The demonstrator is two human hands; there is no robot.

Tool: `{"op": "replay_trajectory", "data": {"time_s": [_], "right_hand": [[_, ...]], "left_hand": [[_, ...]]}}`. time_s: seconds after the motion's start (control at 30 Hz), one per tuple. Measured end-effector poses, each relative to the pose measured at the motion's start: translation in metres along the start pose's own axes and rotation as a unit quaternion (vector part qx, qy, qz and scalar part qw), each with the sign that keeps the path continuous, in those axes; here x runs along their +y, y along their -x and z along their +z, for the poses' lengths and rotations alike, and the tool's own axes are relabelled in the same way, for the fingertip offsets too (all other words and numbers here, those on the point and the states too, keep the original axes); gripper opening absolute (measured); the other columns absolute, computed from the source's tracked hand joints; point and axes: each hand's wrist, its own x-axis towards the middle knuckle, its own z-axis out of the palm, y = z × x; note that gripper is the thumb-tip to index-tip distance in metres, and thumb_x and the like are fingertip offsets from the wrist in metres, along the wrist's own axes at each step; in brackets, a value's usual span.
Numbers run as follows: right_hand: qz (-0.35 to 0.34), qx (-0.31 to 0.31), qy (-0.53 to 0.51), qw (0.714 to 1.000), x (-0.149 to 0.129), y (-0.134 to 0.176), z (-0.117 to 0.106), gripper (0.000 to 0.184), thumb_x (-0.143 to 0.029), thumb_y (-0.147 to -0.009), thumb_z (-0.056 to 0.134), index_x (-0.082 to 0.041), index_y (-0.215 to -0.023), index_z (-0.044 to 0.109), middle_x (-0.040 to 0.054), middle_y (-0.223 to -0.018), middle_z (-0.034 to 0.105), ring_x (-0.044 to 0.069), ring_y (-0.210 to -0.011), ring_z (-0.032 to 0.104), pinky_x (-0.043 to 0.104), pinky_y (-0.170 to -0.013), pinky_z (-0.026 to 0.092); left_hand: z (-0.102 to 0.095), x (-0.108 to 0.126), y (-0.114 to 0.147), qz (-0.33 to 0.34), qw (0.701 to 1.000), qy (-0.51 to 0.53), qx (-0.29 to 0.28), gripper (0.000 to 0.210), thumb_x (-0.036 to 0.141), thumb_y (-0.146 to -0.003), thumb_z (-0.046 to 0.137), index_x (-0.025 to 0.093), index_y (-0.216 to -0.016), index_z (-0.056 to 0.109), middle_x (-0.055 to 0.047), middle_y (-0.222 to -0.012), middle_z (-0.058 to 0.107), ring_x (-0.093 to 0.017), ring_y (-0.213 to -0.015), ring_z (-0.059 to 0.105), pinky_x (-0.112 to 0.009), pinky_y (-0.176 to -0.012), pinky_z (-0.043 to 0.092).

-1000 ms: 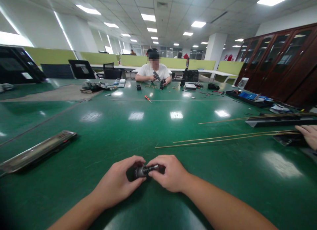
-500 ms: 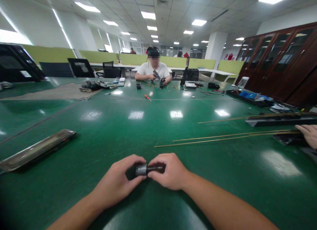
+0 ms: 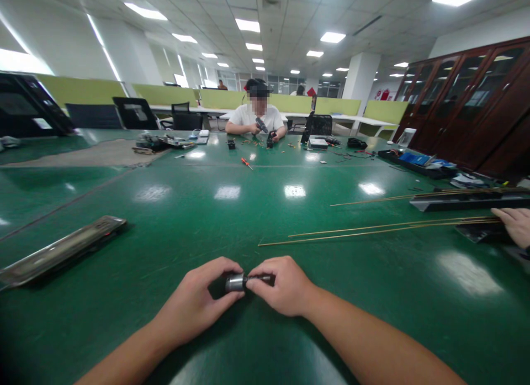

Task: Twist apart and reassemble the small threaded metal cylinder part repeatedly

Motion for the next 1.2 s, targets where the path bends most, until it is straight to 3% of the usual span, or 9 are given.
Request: {"op": "replay_trajectory", "data": {"time_s": [0.2,0.57,0.97,1.2], "right_hand": [[0.000,-0.009,0.010,1.000,-0.0003,-0.0003,-0.0010,0.013,-0.024,-0.082,0.069,-0.018,-0.091,0.077,0.0030,-0.079,0.074,0.016,-0.069,0.064,0.025,-0.065,0.045],[0.002,0.000,-0.006,1.000,0.0002,-0.0019,-0.0001,0.013,-0.025,-0.086,0.067,-0.018,-0.090,0.078,0.0034,-0.080,0.075,0.015,-0.070,0.065,0.024,-0.066,0.046],[-0.002,0.017,0.008,1.000,-0.0007,-0.0017,0.0007,0.015,-0.014,-0.077,0.070,-0.019,-0.090,0.074,0.0016,-0.080,0.072,0.016,-0.071,0.064,0.025,-0.067,0.047],[0.043,0.009,-0.062,0.997,-0.0020,-0.0029,0.0014,0.015,-0.018,-0.076,0.075,-0.018,-0.091,0.075,0.0021,-0.082,0.072,0.016,-0.073,0.065,0.025,-0.067,0.049]], "left_hand": [[0.0005,-0.0013,-0.0004,-0.009,1.000,0.000,0.000,0.018,0.020,-0.082,0.067,0.024,-0.100,0.064,0.000,-0.095,0.067,-0.017,-0.088,0.062,-0.030,-0.079,0.047],[0.0003,-0.0017,0.0003,-0.006,1.000,0.004,-0.002,0.019,0.018,-0.081,0.067,0.024,-0.099,0.064,0.000,-0.095,0.067,-0.017,-0.088,0.062,-0.029,-0.079,0.046],[0.0014,-0.0007,-0.0005,0.000,1.000,0.004,0.000,0.016,0.020,-0.082,0.067,0.023,-0.098,0.064,-0.001,-0.093,0.068,-0.017,-0.086,0.063,-0.029,-0.077,0.047],[0.0005,0.0004,-0.0014,-0.002,1.000,0.004,0.007,0.017,0.019,-0.081,0.067,0.023,-0.098,0.065,-0.001,-0.093,0.068,-0.018,-0.087,0.063,-0.029,-0.078,0.048]]}}
